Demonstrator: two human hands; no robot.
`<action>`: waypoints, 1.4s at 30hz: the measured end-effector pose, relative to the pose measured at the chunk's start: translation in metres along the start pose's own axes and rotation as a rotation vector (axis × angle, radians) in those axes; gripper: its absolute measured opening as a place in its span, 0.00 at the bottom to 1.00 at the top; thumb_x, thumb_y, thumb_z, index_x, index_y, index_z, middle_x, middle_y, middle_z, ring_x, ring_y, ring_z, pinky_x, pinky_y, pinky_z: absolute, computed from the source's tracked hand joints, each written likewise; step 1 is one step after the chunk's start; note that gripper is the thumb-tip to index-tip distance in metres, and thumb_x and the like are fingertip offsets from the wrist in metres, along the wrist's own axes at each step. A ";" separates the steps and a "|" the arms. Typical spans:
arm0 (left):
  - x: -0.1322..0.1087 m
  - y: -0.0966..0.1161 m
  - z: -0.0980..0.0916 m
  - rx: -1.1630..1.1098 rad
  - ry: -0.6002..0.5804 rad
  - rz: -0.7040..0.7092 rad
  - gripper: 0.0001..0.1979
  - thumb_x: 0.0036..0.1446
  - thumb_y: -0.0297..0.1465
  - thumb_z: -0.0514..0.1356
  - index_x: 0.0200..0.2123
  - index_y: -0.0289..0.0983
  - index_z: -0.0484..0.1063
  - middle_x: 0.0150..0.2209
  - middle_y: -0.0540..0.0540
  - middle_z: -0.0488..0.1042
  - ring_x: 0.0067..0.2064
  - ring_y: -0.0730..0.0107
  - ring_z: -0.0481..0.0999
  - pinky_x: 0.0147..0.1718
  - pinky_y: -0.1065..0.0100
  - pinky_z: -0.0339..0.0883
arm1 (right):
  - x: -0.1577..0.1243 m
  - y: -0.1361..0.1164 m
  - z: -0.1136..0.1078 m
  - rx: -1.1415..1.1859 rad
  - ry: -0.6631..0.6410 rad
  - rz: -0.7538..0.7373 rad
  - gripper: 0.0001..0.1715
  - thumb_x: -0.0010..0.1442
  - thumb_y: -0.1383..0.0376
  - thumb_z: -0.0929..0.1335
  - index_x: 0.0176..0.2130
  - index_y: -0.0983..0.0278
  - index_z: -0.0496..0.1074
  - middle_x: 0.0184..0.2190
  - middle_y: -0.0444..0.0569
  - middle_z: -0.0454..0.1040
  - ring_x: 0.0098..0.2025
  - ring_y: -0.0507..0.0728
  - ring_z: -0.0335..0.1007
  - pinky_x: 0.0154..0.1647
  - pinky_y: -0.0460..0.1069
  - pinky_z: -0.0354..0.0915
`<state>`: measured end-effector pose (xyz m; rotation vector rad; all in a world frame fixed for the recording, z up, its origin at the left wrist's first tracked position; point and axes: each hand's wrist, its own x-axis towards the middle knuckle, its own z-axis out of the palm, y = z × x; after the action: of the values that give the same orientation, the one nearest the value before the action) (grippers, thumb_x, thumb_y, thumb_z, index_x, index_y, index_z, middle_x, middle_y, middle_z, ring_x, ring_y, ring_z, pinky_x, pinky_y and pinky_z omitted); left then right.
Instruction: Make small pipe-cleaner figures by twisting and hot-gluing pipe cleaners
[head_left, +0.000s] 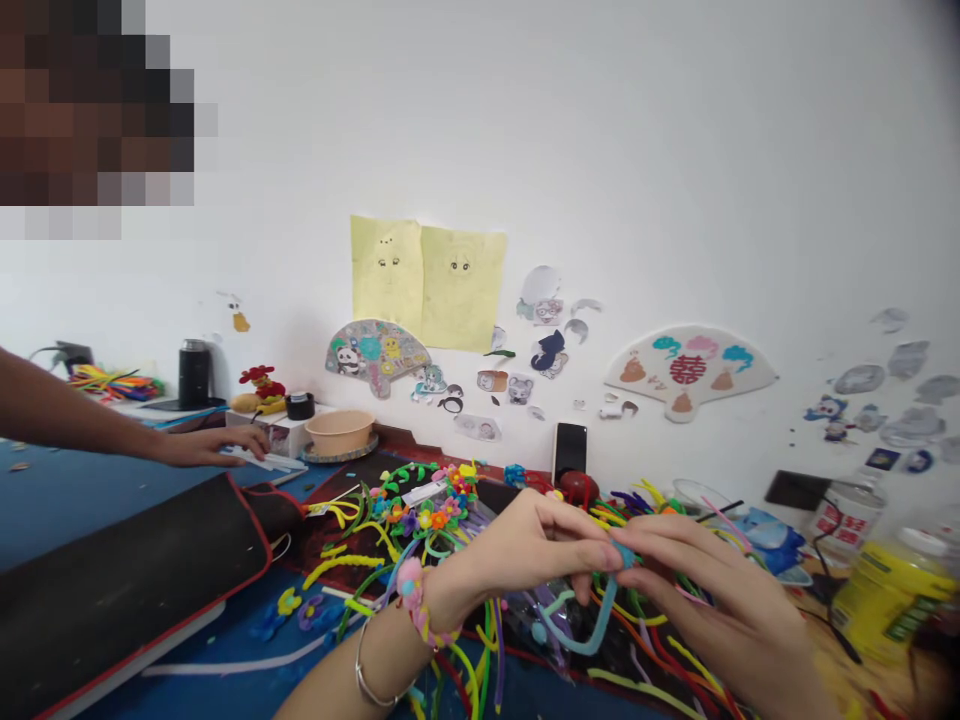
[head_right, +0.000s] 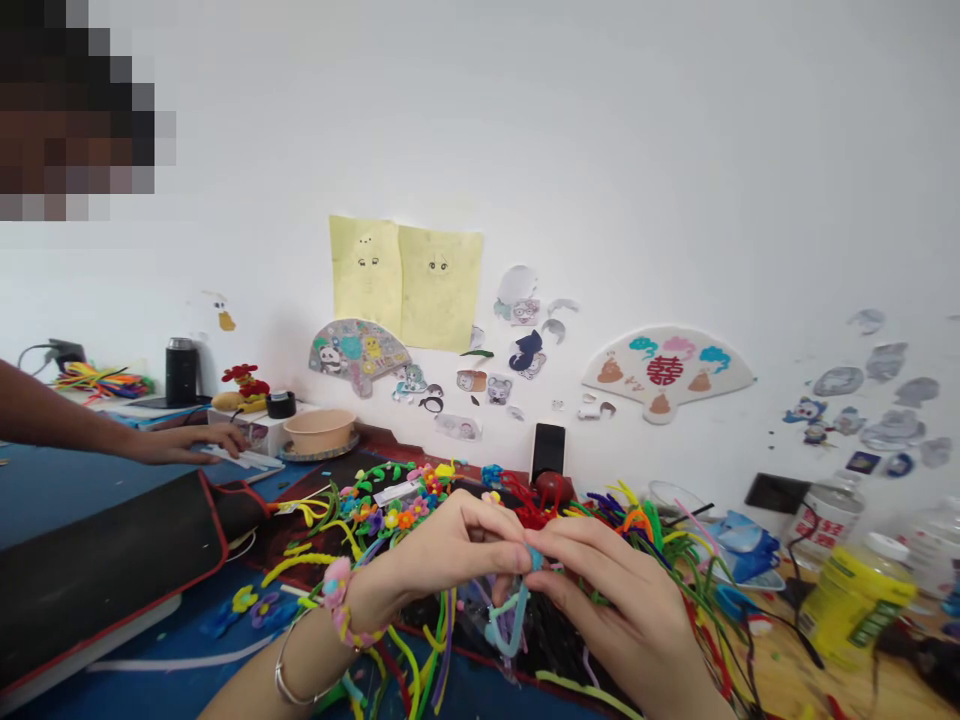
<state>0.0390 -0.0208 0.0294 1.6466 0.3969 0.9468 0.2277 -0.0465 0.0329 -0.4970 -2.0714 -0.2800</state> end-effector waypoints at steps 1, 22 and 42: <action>0.000 0.001 0.000 0.012 0.004 0.001 0.15 0.47 0.41 0.65 0.25 0.33 0.76 0.17 0.52 0.68 0.18 0.78 0.66 0.21 0.74 0.59 | 0.000 0.000 0.000 0.000 -0.001 0.003 0.09 0.59 0.67 0.68 0.42 0.60 0.73 0.35 0.48 0.76 0.35 0.53 0.74 0.35 0.44 0.72; -0.010 0.015 0.003 0.072 0.098 0.027 0.13 0.51 0.38 0.63 0.26 0.32 0.71 0.16 0.53 0.66 0.17 0.80 0.64 0.19 0.76 0.56 | 0.014 -0.006 -0.008 -0.020 -0.143 0.007 0.16 0.60 0.69 0.67 0.49 0.60 0.69 0.42 0.51 0.70 0.43 0.55 0.70 0.41 0.45 0.69; -0.015 0.024 0.000 0.214 0.091 0.065 0.11 0.55 0.35 0.60 0.27 0.33 0.72 0.23 0.52 0.66 0.19 0.79 0.66 0.21 0.74 0.61 | 0.018 -0.023 -0.001 0.052 0.069 0.056 0.13 0.56 0.72 0.69 0.43 0.65 0.73 0.37 0.51 0.72 0.39 0.53 0.70 0.37 0.46 0.69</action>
<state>0.0242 -0.0386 0.0457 1.8232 0.5239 1.0599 0.2097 -0.0632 0.0491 -0.5062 -1.9895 -0.2063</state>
